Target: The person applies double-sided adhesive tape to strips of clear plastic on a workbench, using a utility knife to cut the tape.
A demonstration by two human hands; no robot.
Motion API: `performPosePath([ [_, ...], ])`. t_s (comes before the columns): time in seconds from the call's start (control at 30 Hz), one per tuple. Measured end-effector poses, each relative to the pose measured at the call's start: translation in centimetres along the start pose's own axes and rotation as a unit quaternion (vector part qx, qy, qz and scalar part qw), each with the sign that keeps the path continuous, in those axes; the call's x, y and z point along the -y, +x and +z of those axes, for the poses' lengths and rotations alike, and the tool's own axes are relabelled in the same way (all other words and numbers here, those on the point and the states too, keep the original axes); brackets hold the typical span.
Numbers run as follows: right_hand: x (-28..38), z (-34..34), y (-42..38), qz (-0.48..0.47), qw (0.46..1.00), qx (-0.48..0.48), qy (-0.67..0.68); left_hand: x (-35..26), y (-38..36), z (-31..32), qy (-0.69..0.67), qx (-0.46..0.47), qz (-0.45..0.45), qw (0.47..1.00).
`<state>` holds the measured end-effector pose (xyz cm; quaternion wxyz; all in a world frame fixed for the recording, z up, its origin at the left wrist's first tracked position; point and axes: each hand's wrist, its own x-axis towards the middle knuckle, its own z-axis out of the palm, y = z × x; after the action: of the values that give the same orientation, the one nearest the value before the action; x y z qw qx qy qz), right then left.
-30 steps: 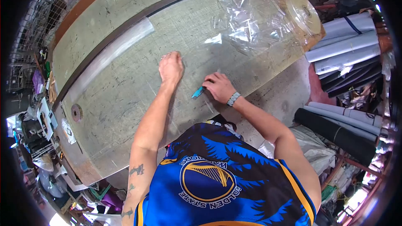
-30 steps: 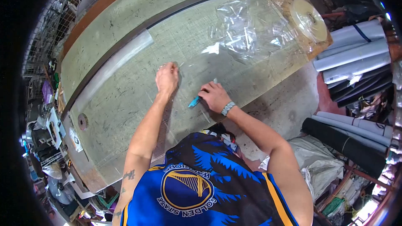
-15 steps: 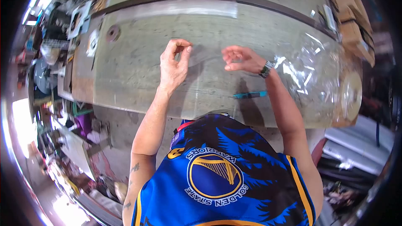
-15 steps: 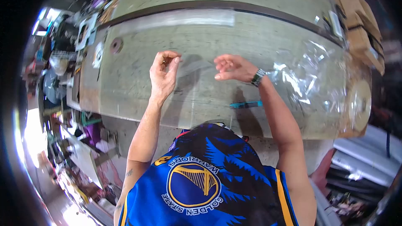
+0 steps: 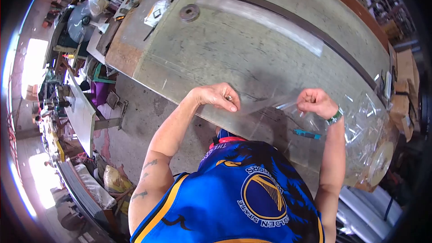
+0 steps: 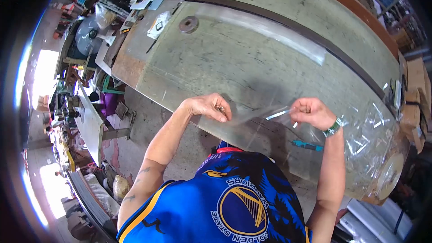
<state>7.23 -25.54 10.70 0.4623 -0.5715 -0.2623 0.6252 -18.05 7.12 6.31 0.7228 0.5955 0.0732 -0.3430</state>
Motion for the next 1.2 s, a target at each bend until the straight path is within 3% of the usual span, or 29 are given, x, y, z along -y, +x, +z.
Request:
performPosePath([
  [0.03,0.1,0.1,0.6,0.016,1.000,0.005,-0.002,0.3,-1.1,-1.5,0.020,-0.010,-0.028,0.999],
  [0.13,-0.3,0.6,2.3,0.084,0.996,0.012,-0.037,1.1,-4.8,-6.2,0.185,-0.055,0.015,0.981],
  [0.17,-0.1,0.8,2.9,0.109,0.993,0.023,-0.047,0.7,-6.4,-7.7,0.243,-0.066,-0.022,0.967],
  [0.23,0.4,1.8,4.4,0.155,0.985,0.036,-0.073,0.4,-9.2,-10.8,0.245,-0.096,-0.046,0.964],
  [0.37,-0.8,3.0,8.2,0.138,0.978,0.038,-0.152,1.2,-13.8,-18.0,0.297,-0.182,-0.063,0.936],
  [0.5,-3.2,4.6,12.7,0.091,0.990,-0.014,-0.103,1.8,-16.8,-25.0,0.337,-0.236,-0.074,0.909],
  [0.67,-3.2,7.3,16.2,0.114,0.979,-0.096,-0.142,4.1,-18.5,-32.2,0.335,-0.299,-0.087,0.889],
  [0.87,-5.6,7.4,17.3,0.105,0.935,-0.130,-0.312,7.3,-19.6,-36.1,0.296,-0.378,-0.048,0.876],
  [0.9,-5.6,7.6,17.3,0.059,0.921,-0.142,-0.357,7.7,-19.8,-36.3,0.288,-0.398,-0.043,0.870],
  [1.03,-6.3,8.0,17.0,0.041,0.907,-0.224,-0.355,9.7,-19.9,-36.3,0.298,-0.506,-0.016,0.809],
  [1.2,-6.5,7.6,16.3,0.114,0.914,-0.238,-0.307,10.1,-18.9,-34.4,0.229,-0.642,-0.021,0.731],
])
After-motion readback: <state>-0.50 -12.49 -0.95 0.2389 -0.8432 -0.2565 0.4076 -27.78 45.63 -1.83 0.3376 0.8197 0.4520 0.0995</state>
